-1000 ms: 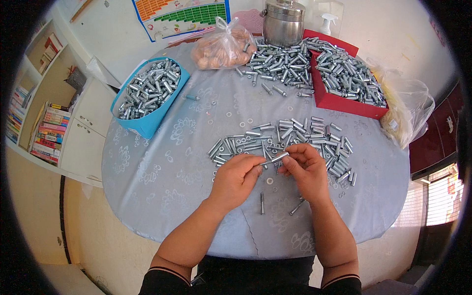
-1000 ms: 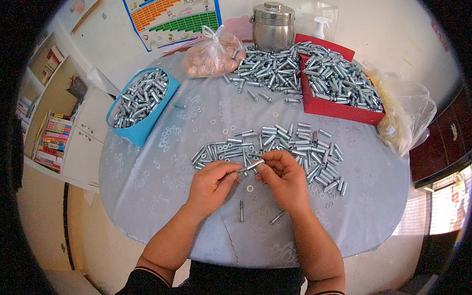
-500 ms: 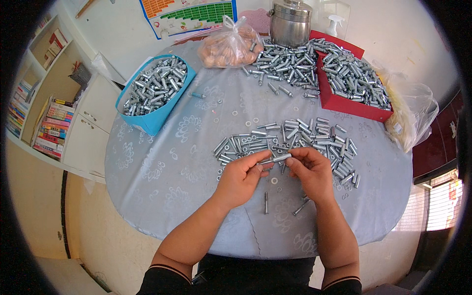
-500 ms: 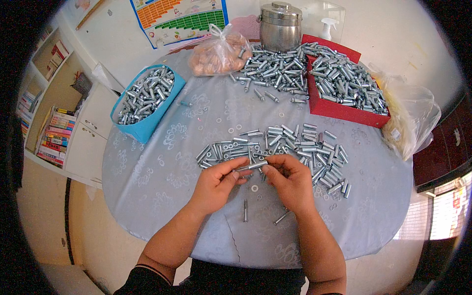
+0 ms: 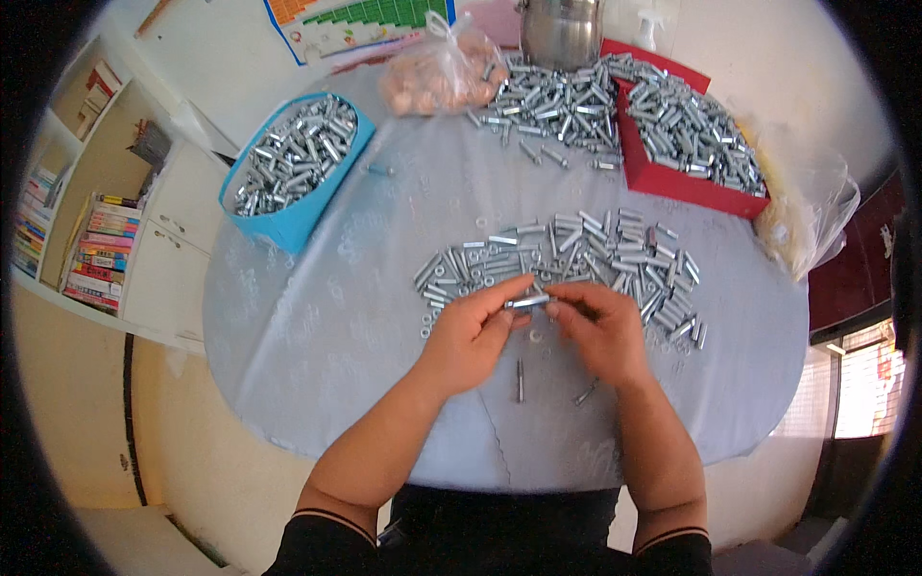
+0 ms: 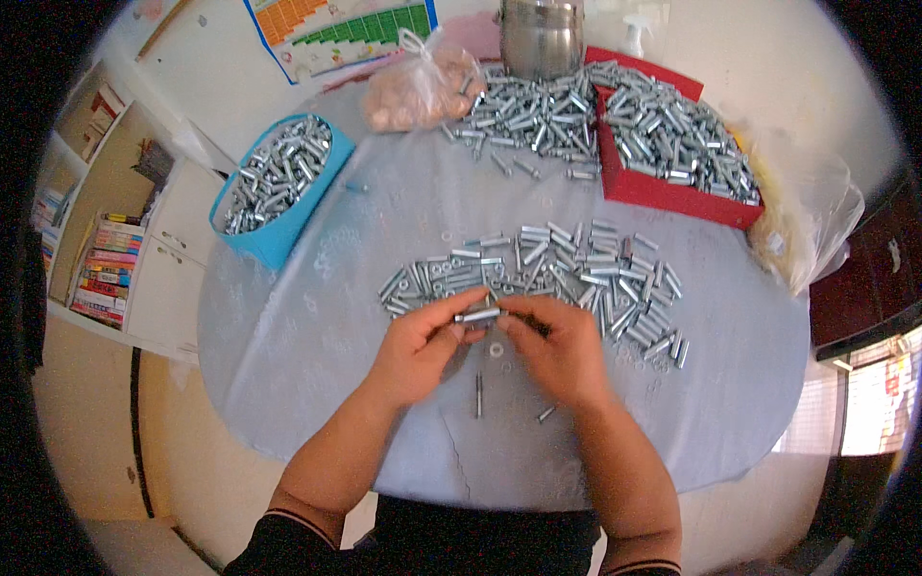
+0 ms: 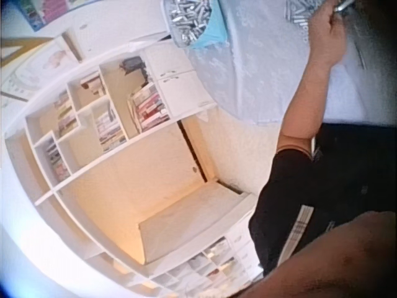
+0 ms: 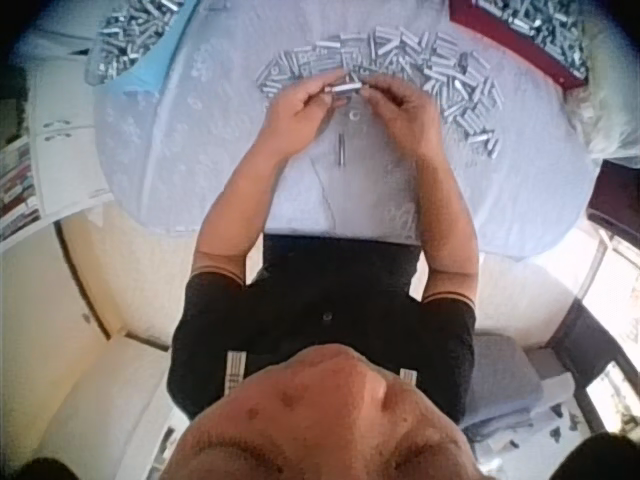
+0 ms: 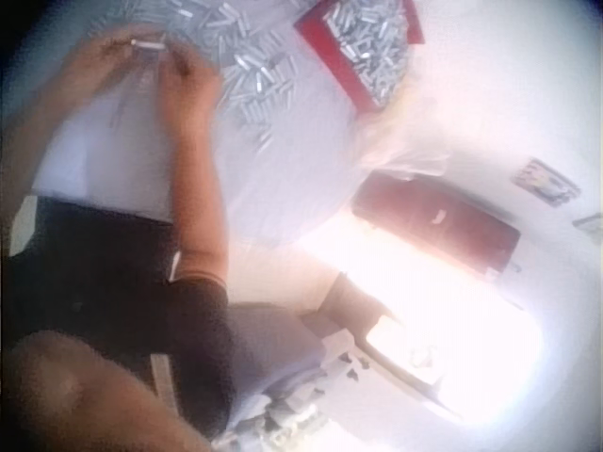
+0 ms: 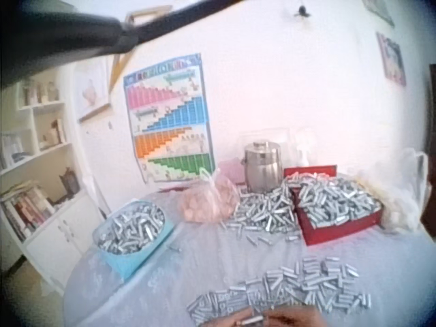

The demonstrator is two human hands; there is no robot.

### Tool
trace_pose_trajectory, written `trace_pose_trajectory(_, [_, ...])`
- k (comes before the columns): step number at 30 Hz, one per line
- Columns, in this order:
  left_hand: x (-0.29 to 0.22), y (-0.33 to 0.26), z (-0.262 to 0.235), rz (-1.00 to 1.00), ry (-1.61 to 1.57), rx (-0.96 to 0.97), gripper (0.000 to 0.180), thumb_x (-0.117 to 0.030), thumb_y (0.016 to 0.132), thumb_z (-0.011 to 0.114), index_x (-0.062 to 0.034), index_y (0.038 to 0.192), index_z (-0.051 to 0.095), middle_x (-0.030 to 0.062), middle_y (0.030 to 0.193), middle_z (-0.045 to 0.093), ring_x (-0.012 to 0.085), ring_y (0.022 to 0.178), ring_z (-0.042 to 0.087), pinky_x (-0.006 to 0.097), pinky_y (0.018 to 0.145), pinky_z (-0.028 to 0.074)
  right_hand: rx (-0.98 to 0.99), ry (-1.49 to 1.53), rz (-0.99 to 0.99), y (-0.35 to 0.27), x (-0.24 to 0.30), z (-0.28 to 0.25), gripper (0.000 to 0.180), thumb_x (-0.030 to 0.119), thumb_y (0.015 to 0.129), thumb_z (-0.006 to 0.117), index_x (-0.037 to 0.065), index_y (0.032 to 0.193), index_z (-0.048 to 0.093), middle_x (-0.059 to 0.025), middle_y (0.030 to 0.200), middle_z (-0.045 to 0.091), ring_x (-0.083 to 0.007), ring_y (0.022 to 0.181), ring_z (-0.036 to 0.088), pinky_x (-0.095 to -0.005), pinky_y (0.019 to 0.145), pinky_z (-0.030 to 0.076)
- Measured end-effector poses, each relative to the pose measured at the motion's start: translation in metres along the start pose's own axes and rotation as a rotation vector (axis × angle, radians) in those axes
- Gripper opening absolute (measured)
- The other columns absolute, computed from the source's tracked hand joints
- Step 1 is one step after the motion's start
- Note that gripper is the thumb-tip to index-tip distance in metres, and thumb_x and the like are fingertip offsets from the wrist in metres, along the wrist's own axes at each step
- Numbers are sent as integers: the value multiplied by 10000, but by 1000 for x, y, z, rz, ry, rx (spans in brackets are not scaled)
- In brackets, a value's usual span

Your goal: The person sits at a table covered with a grey cloth and repeatedly picks up metal bolts and washers. They thread the washers onto the bolts by hand, one at a time, and place the assembled fasteners back onto the table surface.

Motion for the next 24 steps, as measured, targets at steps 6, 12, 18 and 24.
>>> trace_pose_trajectory(6, [-7, 1, -1, 84, 118, -31, 340, -3, 893, 614, -3, 1233, 596, 83, 1106, 632, 115, 915, 632, 239, 793, 514, 16, 103, 12, 5, 11, -3, 157, 74, 850, 707, 9, 994, 700, -34, 816, 665, -85, 698, 570, -230, 623, 463])
trace_pose_trajectory(12, [-10, 4, -12, 44, -108, -174, 187, -16, 905, 607, 25, 1086, 627, 92, 925, 674, 121, 788, 650, 248, 717, 537, 11, 138, 8, 2, 14, -3, 128, 97, 855, 711, 2, 938, 694, -15, 758, 630, -80, 661, 543, -226, 591, 445])
trace_pose_trajectory(18, [-4, 7, -24, 25, -105, -277, 185, -13, 919, 579, 15, 1098, 616, 85, 926, 670, 134, 797, 665, 257, 693, 554, 155, -375, -387, 6, 15, -7, 113, 111, 798, 711, 44, 888, 691, -64, 775, 647, -202, 661, 607, -318, 591, 488])
trace_pose_trajectory(24, [-3, 5, -17, 26, -152, -250, 183, -17, 919, 581, 12, 1096, 616, 81, 925, 669, 139, 782, 671, 262, 674, 561, 276, -689, -408, -3, 18, 5, 87, 176, 811, 646, 121, 856, 697, -55, 824, 616, -289, 732, 637, -392, 629, 516])
Point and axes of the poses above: each hand's wrist, its own y-axis towards the middle knuckle, its own z-axis out of the palm, x = y × z, the point moved 3 cm from there along y, towards the middle knuckle
